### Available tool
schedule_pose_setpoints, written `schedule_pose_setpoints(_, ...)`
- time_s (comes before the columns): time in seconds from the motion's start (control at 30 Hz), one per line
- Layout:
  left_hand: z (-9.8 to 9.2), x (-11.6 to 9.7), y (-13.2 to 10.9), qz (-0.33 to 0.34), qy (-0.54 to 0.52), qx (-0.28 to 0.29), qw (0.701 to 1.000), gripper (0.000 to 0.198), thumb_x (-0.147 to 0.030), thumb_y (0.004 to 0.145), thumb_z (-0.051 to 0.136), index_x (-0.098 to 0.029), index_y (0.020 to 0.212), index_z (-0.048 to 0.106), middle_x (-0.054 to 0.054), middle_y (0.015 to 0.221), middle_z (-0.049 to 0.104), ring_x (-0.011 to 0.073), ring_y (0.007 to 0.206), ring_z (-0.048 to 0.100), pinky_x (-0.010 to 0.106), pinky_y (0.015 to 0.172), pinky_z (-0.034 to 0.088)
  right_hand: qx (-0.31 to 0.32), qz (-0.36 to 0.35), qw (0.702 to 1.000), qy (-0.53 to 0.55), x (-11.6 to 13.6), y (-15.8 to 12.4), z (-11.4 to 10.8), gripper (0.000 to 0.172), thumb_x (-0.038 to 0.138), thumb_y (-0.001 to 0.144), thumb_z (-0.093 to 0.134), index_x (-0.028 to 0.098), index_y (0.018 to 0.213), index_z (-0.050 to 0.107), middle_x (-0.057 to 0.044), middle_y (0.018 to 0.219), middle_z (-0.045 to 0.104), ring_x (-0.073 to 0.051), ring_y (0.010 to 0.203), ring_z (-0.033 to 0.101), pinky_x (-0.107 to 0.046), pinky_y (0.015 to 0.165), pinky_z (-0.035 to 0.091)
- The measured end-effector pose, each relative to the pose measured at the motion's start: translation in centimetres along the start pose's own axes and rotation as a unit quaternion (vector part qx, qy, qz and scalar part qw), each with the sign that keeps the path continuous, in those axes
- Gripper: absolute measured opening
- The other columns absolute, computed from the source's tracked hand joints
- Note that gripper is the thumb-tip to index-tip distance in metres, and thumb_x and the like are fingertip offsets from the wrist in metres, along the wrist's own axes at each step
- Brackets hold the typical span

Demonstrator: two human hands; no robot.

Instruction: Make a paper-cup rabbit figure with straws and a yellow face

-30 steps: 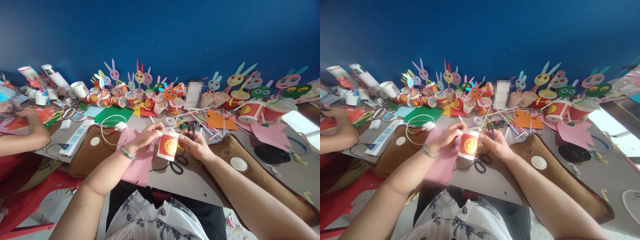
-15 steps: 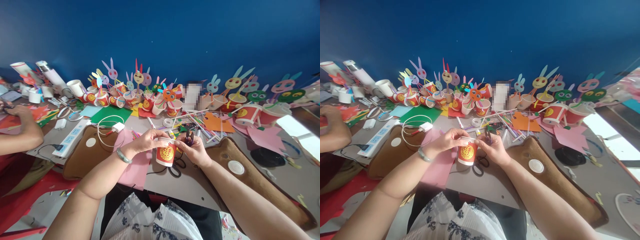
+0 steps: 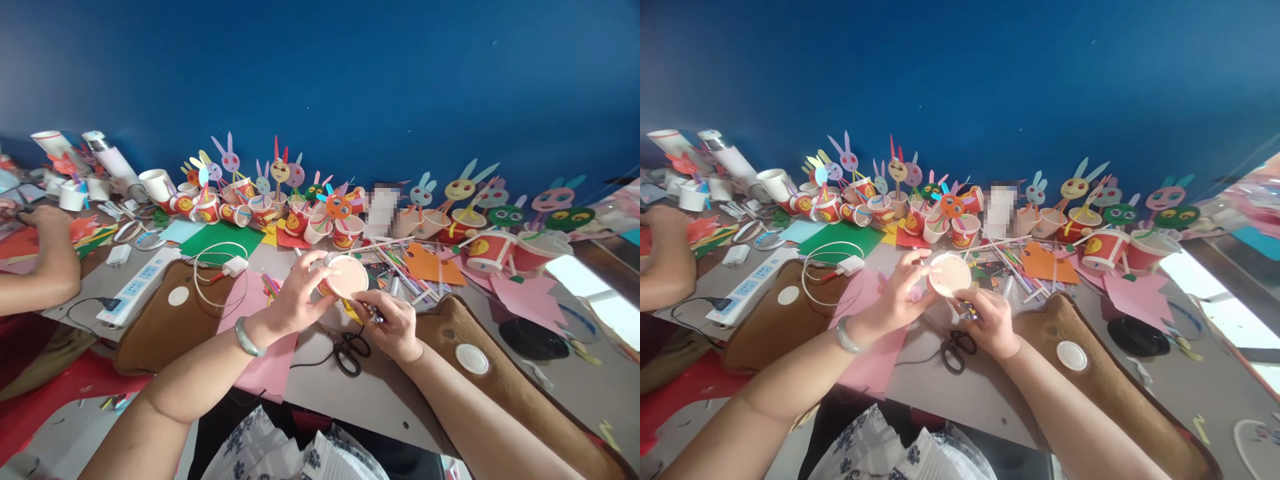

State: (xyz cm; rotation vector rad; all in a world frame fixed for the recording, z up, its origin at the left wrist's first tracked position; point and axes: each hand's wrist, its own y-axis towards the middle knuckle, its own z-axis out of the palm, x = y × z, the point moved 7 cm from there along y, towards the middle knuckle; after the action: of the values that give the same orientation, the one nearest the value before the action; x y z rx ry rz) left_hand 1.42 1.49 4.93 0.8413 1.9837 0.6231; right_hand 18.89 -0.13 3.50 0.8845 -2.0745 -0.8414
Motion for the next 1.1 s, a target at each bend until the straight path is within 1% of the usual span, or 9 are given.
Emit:
schedule_pose_setpoints(0.07,0.1,0.3,-0.3,-0.001,0.015,-0.025,1.0,0.029,-0.025,0.092,0.065,-0.019,0.12,0.059,0.013,0.12,0.057,0.0247,0.116,0.06,0.041,0.099,0.053,-0.008,-0.034,0.999,-0.009,0.1,-0.2,0.0,0.013,0.015,0.091,0.066,0.021,0.102,0.067,-0.002,0.074,0.071,-0.013,0.061,0.064,-0.025,0.059,0.049)
schedule_pose_setpoints(0.2,1.1,0.6,-0.4,-0.024,0.003,0.025,0.999,0.016,-0.016,0.092,0.059,-0.02,0.108,0.058,0.001,0.083,0.059,0.0148,0.075,0.06,0.029,0.075,0.053,-0.014,-0.067,0.997,-0.02,0.4,-0.3,0.2,0.015,0.012,0.09,0.069,0.019,0.103,0.066,-0.001,0.07,0.068,-0.012,0.057,0.06,-0.024,0.058,0.047)
schedule_pose_setpoints(0.3,1.1,0.1,-0.4,-0.041,-0.013,0.039,0.998,0.008,-0.015,0.093,0.055,-0.02,0.098,0.056,0.002,0.086,0.062,0.0162,0.081,0.062,0.031,0.078,0.052,-0.011,-0.084,0.996,-0.041,1.0,-0.1,0.1,0.016,0.009,0.088,0.07,0.018,0.101,0.066,0.0,0.068,0.067,-0.012,0.055,0.057,-0.024,0.058,0.047)
schedule_pose_setpoints(0.4,1.4,0.4,-0.7,-0.103,-0.101,0.026,0.989,0.026,-0.017,0.092,0.057,-0.02,0.117,0.051,0.006,0.101,0.065,0.0178,0.092,0.064,0.033,0.087,0.053,-0.013,-0.092,0.994,-0.063,1.2,0.1,-0.2,0.016,0.01,0.089,0.069,0.018,0.102,0.066,-0.001,0.071,0.07,-0.012,0.056,0.057,-0.025,0.059,0.047)
schedule_pose_setpoints(0.5,2.3,1.9,-1.3,-0.216,-0.252,-0.018,0.943,0.044,-0.026,0.086,0.069,-0.02,0.123,0.046,0.008,0.107,0.064,0.0174,0.094,0.064,0.032,0.086,0.054,-0.006,-0.107,0.991,-0.086,1.2,0.1,-0.3,0.021,0.008,0.09,0.066,0.017,0.109,0.065,-0.003,0.075,0.072,-0.012,0.059,0.06,-0.026,0.061,0.047)
schedule_pose_setpoints(0.6,4.0,3.6,-2.0,-0.334,-0.354,-0.015,0.873,0.035,-0.038,0.082,0.075,-0.018,0.103,0.055,0.005,0.095,0.065,0.0161,0.086,0.063,0.029,0.078,0.051,0.014,-0.139,0.984,-0.107,1.2,-0.3,-0.2,0.027,0.008,0.093,0.059,0.017,0.118,0.064,-0.004,0.077,0.073,-0.013,0.061,0.062,-0.027,0.062,0.047)
schedule_pose_setpoints(0.8,5.1,5.3,-2.7,-0.443,-0.463,-0.071,0.765,0.028,-0.03,0.069,0.08,-0.015,0.085,0.062,0.004,0.081,0.07,0.0166,0.078,0.066,0.029,0.074,0.049,0.069,-0.147,0.975,-0.15,0.9,-0.6,0.9,0.036,0.003,0.087,0.049,0.019,0.117,0.062,-0.006,0.091,0.077,-0.015,0.06,0.062,-0.029,0.06,0.046)
schedule_pose_setpoints(0.97,5.1,5.0,-3.2,-0.473,-0.479,-0.081,0.735,0.031,-0.029,0.064,0.084,-0.014,0.084,0.065,0.005,0.08,0.071,0.0174,0.08,0.067,0.03,0.077,0.05,0.084,-0.124,0.98,-0.133,1.0,-0.3,1.3,0.03,0.004,0.086,0.05,0.018,0.111,0.062,-0.005,0.085,0.075,-0.015,0.058,0.058,-0.03,0.056,0.045)
schedule_pose_setpoints(1.1,5.0,4.5,-3.3,-0.483,-0.492,-0.077,0.72,0.035,-0.028,0.062,0.086,-0.015,0.088,0.066,0.002,0.075,0.067,0.0168,0.076,0.066,0.03,0.075,0.05,0.094,-0.132,0.981,-0.109,1.4,-0.4,1.6,0.041,0.002,0.086,0.048,0.018,0.122,0.059,-0.001,0.075,0.071,-0.015,0.055,0.054,-0.029,0.054,0.044)
